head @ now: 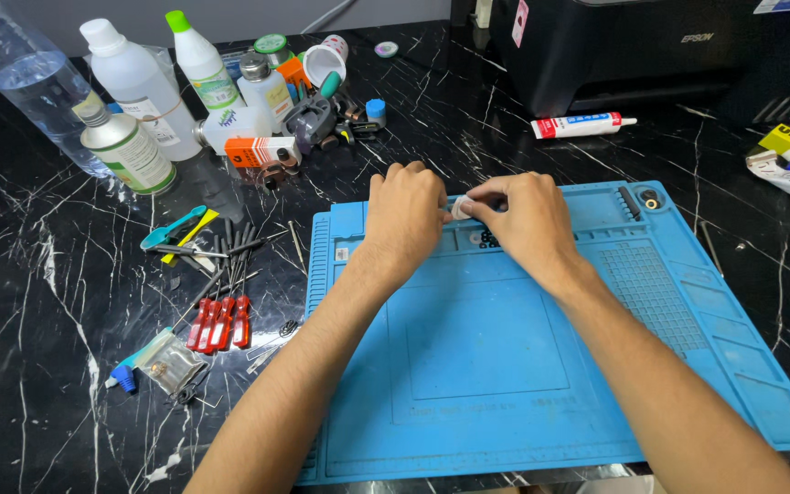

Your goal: The person organizes various small tools and parts on a blue plastic tray. They place black rubber rings, white guitar picks, red-handled screwdrivers, and metal screwdriver bits into the tray's compartments, arranging them neatly.

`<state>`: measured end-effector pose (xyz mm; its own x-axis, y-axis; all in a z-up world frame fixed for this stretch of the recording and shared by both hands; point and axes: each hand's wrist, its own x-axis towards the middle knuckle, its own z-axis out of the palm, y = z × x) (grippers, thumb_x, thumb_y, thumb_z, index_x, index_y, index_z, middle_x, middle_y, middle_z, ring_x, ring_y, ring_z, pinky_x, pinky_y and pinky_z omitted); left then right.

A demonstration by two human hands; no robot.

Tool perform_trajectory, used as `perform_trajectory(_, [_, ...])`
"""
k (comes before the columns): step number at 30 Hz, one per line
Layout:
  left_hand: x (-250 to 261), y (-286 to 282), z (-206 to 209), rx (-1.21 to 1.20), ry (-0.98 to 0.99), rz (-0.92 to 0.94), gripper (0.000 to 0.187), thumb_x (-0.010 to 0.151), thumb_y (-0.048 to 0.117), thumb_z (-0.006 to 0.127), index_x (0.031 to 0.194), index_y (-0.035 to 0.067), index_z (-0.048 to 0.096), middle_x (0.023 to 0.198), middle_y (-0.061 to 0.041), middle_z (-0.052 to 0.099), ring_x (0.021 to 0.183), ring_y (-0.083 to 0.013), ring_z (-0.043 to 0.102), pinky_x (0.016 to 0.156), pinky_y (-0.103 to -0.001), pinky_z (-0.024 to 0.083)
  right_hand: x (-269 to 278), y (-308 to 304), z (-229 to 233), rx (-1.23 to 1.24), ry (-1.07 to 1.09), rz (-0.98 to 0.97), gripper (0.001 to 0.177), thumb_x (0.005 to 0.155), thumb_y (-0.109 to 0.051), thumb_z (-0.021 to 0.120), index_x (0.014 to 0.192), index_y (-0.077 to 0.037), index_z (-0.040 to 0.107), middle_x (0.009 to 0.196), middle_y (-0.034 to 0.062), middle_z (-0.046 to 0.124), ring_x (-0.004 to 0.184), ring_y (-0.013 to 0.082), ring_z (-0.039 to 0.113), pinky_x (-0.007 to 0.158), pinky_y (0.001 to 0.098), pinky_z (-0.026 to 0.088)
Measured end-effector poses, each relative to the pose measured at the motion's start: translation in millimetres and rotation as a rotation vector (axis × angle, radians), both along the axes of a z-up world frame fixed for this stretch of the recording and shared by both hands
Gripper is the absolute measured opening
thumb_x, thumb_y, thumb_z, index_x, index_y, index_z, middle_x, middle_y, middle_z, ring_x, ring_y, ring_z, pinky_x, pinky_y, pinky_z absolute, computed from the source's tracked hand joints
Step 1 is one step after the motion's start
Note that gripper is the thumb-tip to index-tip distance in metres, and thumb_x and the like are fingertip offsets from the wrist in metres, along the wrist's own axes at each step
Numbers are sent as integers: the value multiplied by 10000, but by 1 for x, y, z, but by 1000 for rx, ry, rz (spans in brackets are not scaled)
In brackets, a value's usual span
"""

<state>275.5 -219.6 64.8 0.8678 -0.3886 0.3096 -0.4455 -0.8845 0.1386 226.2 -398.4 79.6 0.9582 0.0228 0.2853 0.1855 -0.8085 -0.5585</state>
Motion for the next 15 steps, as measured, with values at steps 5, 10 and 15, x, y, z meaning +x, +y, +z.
perform_trajectory(5, [1,-5,5,25,-4,19,138,852,235,1012,935,167,925,1006,-102,846,999,-276,759,897,-454,549,6,-7,-11,107,-66,-49,163,987,-148,912,1145,-186,927,938,79,892,743,126,704,674,268,594])
perform_trajectory(10, [-8,-7,8,54,-30,-3,124,901,239,981,984,158,936,1036,-100,857,1074,-288,754,971,-472,527,10,-17,-15,159,-56,-111,146,992,-191,899,1138,-197,905,955,49,887,741,80,629,663,233,537])
perform_trajectory(15, [-14,-4,8,93,-6,13,110,951,269,951,1013,179,936,1003,-88,868,1088,-274,760,1028,-498,511,11,-13,-20,145,-16,-107,125,991,-185,888,1115,-194,899,956,54,891,805,101,658,732,267,568])
